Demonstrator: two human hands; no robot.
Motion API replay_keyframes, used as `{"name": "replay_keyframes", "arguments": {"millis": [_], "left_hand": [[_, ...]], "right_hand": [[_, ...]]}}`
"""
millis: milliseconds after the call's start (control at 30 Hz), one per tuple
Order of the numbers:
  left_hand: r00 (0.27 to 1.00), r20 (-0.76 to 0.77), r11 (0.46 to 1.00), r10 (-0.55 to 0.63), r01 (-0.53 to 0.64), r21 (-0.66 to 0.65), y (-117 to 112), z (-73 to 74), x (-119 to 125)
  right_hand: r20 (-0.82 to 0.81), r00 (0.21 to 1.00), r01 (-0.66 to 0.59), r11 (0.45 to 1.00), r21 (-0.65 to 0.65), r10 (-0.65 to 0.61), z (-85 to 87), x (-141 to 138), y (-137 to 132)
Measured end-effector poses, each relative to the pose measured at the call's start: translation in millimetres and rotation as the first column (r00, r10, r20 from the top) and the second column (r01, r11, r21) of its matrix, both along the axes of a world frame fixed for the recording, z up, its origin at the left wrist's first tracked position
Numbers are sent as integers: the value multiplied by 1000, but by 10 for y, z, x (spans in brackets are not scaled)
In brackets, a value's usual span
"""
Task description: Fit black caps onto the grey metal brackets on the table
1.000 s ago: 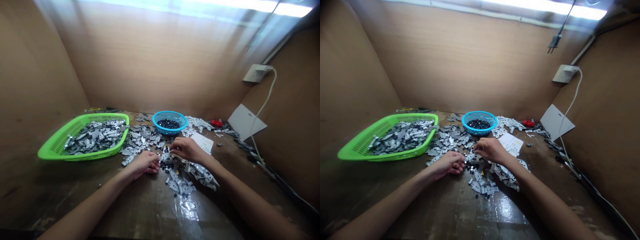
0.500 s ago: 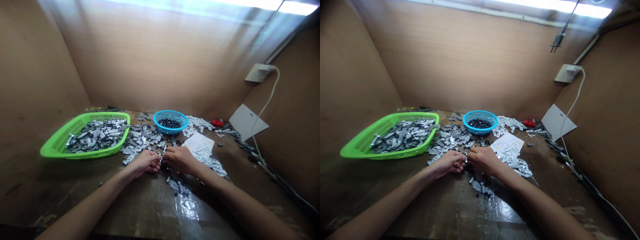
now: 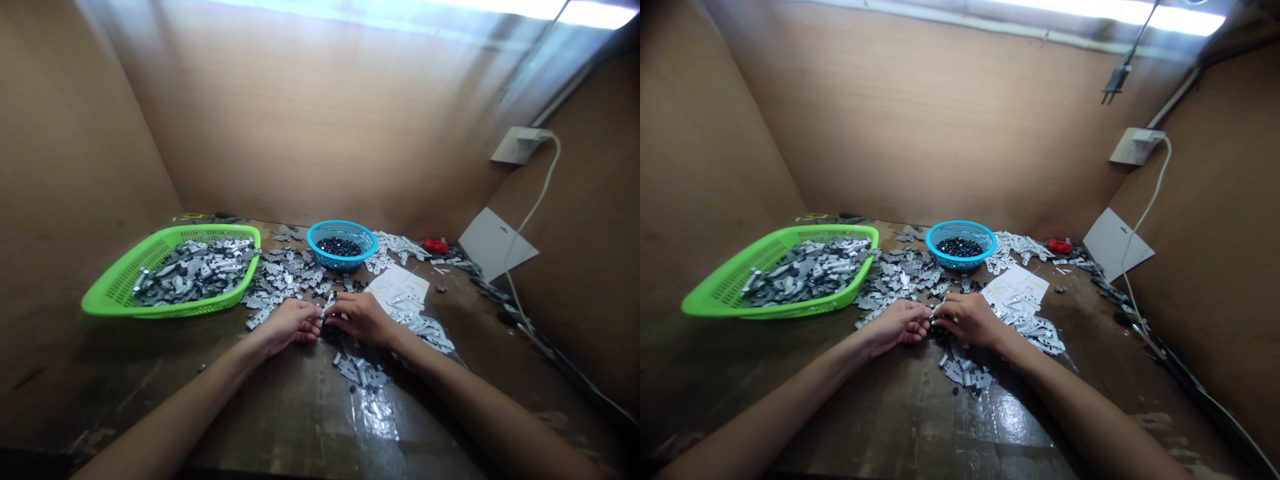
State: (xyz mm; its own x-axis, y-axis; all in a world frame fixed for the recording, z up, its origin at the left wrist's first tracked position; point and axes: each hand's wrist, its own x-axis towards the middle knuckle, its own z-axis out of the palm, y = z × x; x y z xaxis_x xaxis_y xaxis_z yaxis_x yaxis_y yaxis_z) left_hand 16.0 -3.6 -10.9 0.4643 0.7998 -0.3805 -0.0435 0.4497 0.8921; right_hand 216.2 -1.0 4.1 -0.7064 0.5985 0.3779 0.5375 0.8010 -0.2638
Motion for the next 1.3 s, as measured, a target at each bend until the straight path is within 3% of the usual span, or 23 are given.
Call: {"name": "replay_keyframes", "arguments": {"millis": [133,233,300,367,467,567,667,767,933,1033,1133,1200,1300], "left_hand": [[1000,-6,1000,-3,3,-6,0,21,5],[1000,-15,1000,-5,5,-19,-2,44,4],[1000,-18,1000,-7,7,-17,-3,48,2],[1000,-13,1000,-24,23,-11,-4,43,4],[999,-19,999,-49,49,-7,-8,32,15],[997,-40,998,-60,59,-9,-7,43,28],[998,-55,999,-41,40,-12,6,63,34],[997,-70,1000,-22,22,-4,17,66,31],[996,-85,1000,-22,23,6,7,44,28],[996,-89,1000,-18,20,11,2,42,34],[996,-88,1000,-22,24,17,4,43,36],[996,-87,999,-25,27,21,8,39,33],[996,-85,999,-29,31,19,12,30,27]], "right_hand": [[-39,999,36,999,-23,-37,205,63,34],[-23,989,143,988,-55,-144,488,347,178],[86,961,273,954,-120,-264,657,661,310],[289,883,435,876,-209,-370,748,998,431],[507,809,526,754,-394,-299,692,1350,554],[516,819,510,731,-453,-251,486,1416,611],[486,836,493,738,-461,-255,303,1325,630],[430,860,464,770,-438,-274,253,1231,634],[266,915,383,857,-344,-301,423,1034,568],[-7,965,248,924,-292,-261,535,842,469],[-210,951,135,917,-375,-226,587,665,365],[-233,950,108,920,-378,-207,596,582,311],[-191,965,130,959,-252,-181,573,503,258]]}}
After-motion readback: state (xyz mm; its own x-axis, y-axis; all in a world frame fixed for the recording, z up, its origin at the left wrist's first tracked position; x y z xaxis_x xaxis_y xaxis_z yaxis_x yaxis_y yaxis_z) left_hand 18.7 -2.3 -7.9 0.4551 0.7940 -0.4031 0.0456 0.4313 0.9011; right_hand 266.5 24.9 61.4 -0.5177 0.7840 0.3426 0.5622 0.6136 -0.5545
